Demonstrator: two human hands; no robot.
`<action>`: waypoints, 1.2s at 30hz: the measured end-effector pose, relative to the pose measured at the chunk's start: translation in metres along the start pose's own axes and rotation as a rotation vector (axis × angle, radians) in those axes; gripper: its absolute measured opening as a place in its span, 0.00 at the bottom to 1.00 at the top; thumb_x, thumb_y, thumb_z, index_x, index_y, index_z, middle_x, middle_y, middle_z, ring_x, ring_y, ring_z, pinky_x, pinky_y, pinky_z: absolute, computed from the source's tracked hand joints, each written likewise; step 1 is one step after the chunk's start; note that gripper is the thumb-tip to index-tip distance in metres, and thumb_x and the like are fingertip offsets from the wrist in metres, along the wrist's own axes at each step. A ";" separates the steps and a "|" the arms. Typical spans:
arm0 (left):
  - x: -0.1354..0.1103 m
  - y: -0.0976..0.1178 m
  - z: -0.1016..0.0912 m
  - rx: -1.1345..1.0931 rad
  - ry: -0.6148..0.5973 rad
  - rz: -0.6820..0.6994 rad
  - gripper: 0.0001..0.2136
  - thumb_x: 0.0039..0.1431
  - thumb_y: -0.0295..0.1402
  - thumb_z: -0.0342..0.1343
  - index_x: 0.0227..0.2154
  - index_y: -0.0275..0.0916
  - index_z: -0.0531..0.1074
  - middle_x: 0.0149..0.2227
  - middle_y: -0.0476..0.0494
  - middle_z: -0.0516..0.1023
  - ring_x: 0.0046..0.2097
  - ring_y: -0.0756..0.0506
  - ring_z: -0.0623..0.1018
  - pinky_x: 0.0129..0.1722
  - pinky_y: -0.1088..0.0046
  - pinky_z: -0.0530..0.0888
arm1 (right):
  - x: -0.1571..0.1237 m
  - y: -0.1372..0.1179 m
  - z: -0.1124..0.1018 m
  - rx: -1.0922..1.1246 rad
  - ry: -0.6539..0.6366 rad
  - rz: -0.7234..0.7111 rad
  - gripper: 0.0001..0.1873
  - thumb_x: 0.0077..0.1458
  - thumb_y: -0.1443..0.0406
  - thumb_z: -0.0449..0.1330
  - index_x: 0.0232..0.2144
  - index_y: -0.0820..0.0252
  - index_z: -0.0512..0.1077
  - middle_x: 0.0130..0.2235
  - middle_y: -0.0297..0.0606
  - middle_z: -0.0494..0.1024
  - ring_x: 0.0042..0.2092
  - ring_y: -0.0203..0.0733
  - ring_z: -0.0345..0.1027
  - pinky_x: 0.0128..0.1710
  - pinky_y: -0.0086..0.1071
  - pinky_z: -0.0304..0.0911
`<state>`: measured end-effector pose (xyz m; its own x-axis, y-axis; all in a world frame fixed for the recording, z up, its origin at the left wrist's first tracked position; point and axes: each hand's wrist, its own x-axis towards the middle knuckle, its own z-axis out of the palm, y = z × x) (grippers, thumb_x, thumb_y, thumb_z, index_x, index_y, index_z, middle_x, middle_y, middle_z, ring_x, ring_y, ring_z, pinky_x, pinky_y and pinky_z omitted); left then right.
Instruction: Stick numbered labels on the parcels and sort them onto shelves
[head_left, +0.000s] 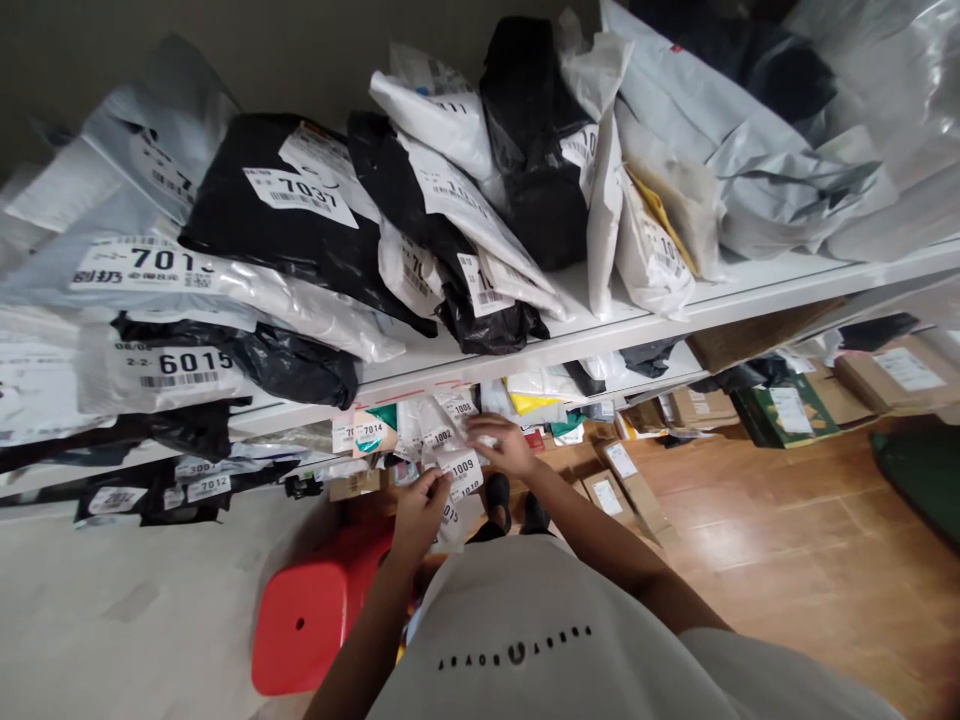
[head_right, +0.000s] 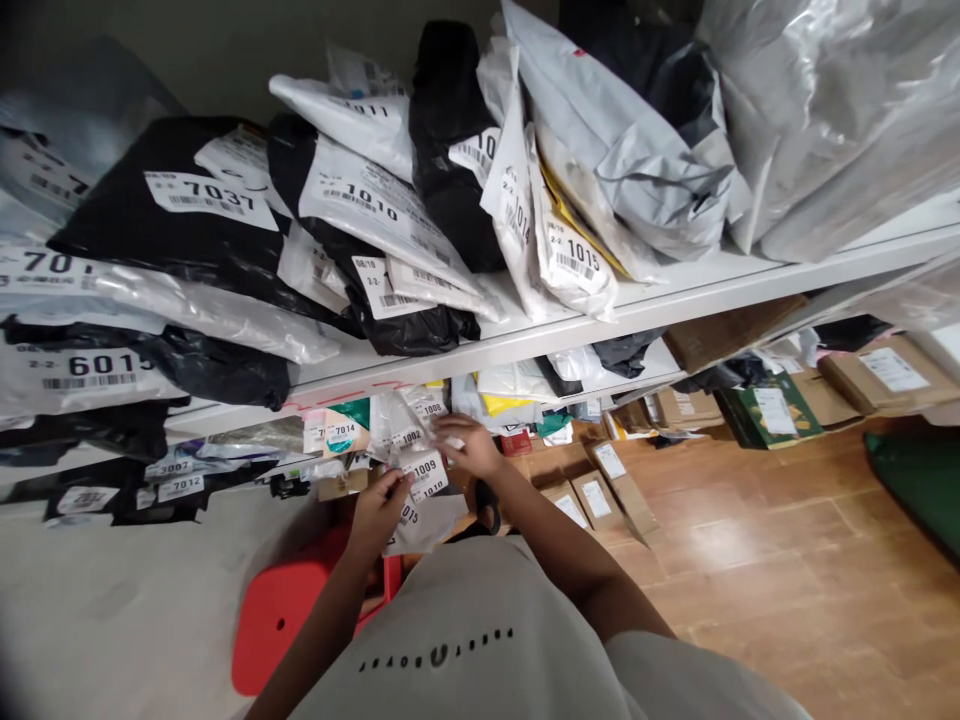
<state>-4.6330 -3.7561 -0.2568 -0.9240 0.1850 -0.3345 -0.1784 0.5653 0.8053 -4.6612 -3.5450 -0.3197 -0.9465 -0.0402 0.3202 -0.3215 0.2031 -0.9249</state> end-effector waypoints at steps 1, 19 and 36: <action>0.001 0.002 0.000 0.016 0.003 0.014 0.15 0.61 0.46 0.52 0.27 0.39 0.70 0.22 0.53 0.68 0.27 0.50 0.67 0.28 0.77 0.63 | -0.007 -0.007 -0.003 0.119 0.049 0.094 0.16 0.60 0.56 0.58 0.47 0.54 0.76 0.50 0.42 0.78 0.53 0.46 0.69 0.56 0.44 0.63; 0.027 0.030 0.010 0.105 -0.153 0.206 0.16 0.59 0.43 0.56 0.46 0.42 0.73 0.24 0.55 0.67 0.27 0.51 0.69 0.28 0.77 0.65 | -0.035 -0.056 -0.099 0.493 0.851 0.376 0.15 0.52 0.57 0.66 0.40 0.56 0.75 0.37 0.35 0.80 0.38 0.37 0.73 0.44 0.34 0.68; 0.036 0.033 -0.032 0.017 0.077 0.173 0.13 0.58 0.45 0.56 0.35 0.40 0.76 0.30 0.50 0.76 0.33 0.48 0.74 0.36 0.75 0.69 | -0.080 -0.076 -0.219 0.267 1.204 0.125 0.15 0.47 0.61 0.70 0.37 0.61 0.76 0.37 0.37 0.80 0.38 0.37 0.74 0.49 0.40 0.69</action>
<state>-4.6830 -3.7566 -0.2266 -0.9636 0.2196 -0.1527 -0.0090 0.5440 0.8390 -4.5552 -3.3433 -0.2301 -0.3886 0.9178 0.0808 -0.3598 -0.0705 -0.9303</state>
